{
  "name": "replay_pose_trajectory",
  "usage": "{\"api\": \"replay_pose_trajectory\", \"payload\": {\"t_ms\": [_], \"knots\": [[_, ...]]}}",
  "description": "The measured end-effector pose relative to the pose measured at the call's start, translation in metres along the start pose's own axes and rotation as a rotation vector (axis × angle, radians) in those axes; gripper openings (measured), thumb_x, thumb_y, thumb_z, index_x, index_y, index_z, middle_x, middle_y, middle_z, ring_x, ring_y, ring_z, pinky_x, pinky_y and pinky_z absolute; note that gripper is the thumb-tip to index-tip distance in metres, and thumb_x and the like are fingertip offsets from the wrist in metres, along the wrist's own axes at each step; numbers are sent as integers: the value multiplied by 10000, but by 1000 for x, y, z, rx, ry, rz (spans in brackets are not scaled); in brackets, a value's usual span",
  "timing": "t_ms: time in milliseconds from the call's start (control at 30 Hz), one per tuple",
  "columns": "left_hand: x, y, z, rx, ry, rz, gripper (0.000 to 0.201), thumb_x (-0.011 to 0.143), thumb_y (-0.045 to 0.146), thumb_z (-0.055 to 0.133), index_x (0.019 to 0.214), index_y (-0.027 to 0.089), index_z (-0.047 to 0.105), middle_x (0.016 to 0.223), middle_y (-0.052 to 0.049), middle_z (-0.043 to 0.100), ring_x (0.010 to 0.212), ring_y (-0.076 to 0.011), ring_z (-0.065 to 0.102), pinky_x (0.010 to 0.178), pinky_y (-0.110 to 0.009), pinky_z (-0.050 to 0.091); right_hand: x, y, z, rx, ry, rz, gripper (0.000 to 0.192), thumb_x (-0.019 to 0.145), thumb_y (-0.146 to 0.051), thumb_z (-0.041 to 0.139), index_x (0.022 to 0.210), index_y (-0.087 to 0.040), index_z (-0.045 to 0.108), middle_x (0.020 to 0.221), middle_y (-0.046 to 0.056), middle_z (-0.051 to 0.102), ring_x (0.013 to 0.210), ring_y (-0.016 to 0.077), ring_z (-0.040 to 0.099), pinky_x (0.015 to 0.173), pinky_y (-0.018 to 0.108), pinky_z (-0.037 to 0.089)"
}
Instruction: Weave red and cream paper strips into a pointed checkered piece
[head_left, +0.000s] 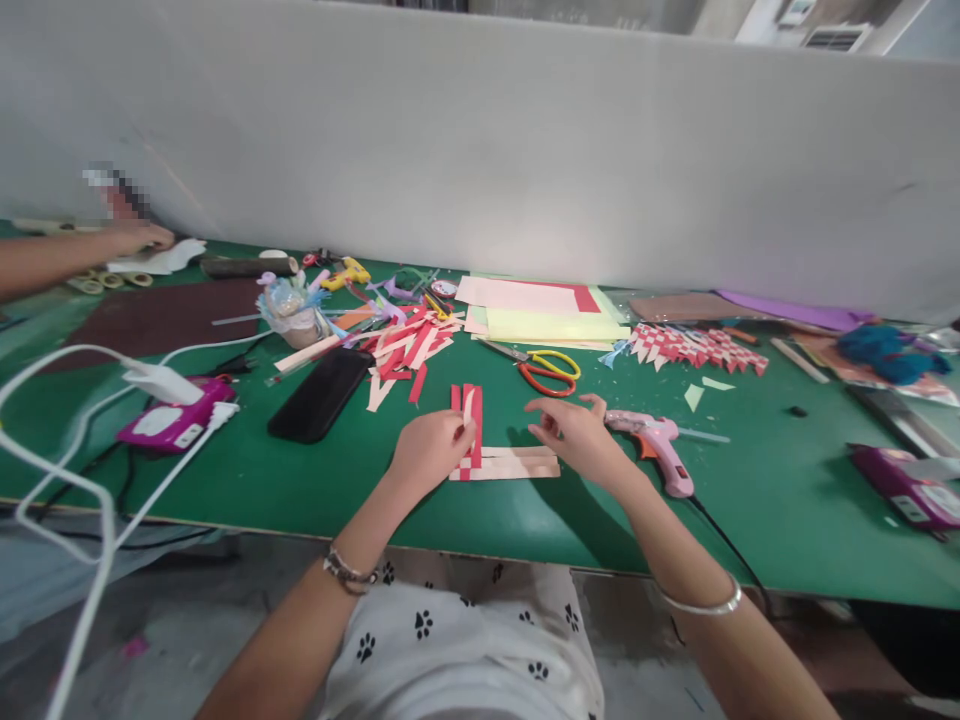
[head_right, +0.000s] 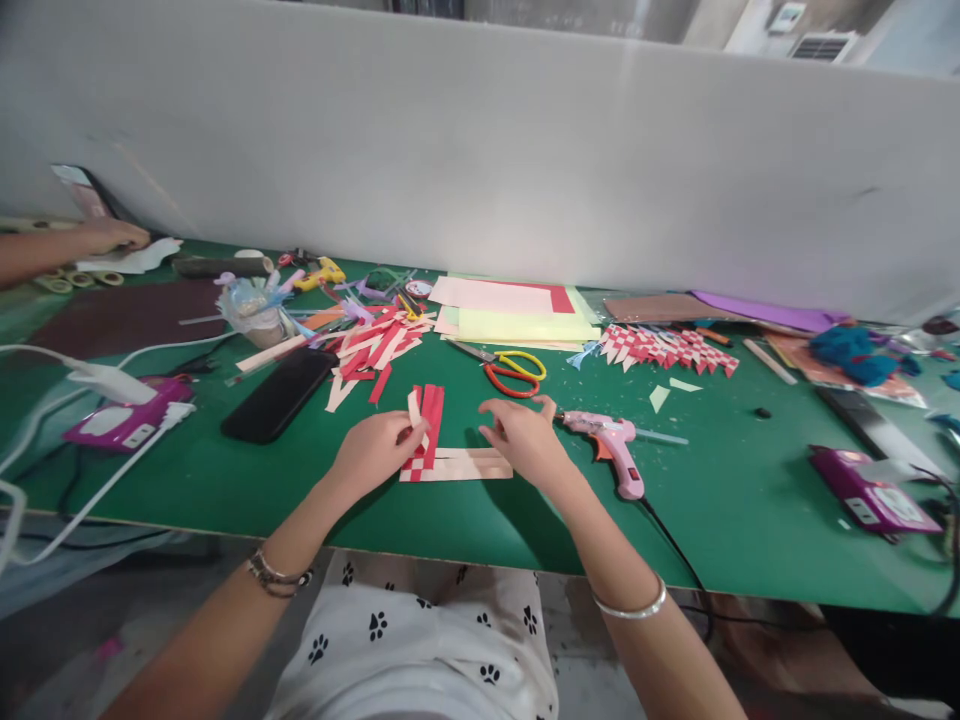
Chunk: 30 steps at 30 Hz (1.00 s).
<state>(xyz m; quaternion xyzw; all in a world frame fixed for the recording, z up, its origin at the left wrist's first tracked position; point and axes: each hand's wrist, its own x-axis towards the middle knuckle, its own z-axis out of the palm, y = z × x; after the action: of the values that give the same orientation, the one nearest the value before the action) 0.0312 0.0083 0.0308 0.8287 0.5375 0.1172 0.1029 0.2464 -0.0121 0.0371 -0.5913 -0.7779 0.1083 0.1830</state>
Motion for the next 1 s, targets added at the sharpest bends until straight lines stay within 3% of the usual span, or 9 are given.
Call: {"api": "replay_pose_trajectory", "payload": {"t_ms": [100,167,267,367,433,600,767,867,1000], "knots": [[-6,-7,1,-55,-8,-42,422,901,335,347,606,176,602,702,-30,618,610,-152,565,481,-233,283,-26,5,-8,-10,176,92,240,870,-273,402,978,-201,604,717,7,641,616,139,547,863,389,272],[-10,-11,4,-74,-15,-69,427,902,336,337,614,175,607,719,-39,619,632,-163,572,495,-236,307,-49,15,-12,-48,410,193,260,868,-314,390,912,-192,615,690,17,625,605,147,533,789,341,336],[-14,-17,10,-104,-1,-61,408,907,323,314,703,175,635,757,-53,629,690,-176,589,552,-236,372,-81,40,-10,-307,660,497,315,857,-367,390,942,-138,589,742,82,586,685,200,524,671,308,375],[-16,-23,16,-177,35,-9,395,908,322,308,762,186,650,808,-57,640,773,-186,601,647,-245,424,-101,70,-2,-596,416,632,461,789,-448,494,1045,-68,549,861,169,568,803,283,517,657,346,385],[-16,-27,18,-224,53,14,393,905,323,312,760,186,650,824,-61,643,806,-192,601,698,-258,438,-105,87,4,-627,212,660,357,823,-386,462,989,-87,564,867,165,570,792,276,526,644,337,386],[-16,-31,15,-308,0,45,374,906,304,295,811,186,637,889,-53,638,841,-192,590,748,-287,444,-98,106,9,-514,148,697,271,866,-286,372,963,-83,522,843,149,588,736,237,553,600,302,375],[-17,-33,10,-384,-25,98,369,916,289,300,841,196,649,950,-40,634,896,-184,579,791,-277,433,-89,74,8,-259,265,646,324,861,-311,356,1100,-116,458,864,115,617,672,208,567,539,278,364],[-18,-35,9,-449,-27,113,375,926,292,302,868,212,663,970,-19,632,916,-173,572,830,-260,421,-82,40,15,-184,315,497,394,852,-380,371,1154,-135,439,965,121,616,770,217,586,601,289,411],[-18,-36,9,-492,-36,118,403,936,297,287,884,220,679,980,-13,628,920,-168,564,848,-255,412,-71,3,32,-189,224,384,502,806,-507,451,1172,-163,438,1013,96,601,748,199,597,541,270,416]]}}
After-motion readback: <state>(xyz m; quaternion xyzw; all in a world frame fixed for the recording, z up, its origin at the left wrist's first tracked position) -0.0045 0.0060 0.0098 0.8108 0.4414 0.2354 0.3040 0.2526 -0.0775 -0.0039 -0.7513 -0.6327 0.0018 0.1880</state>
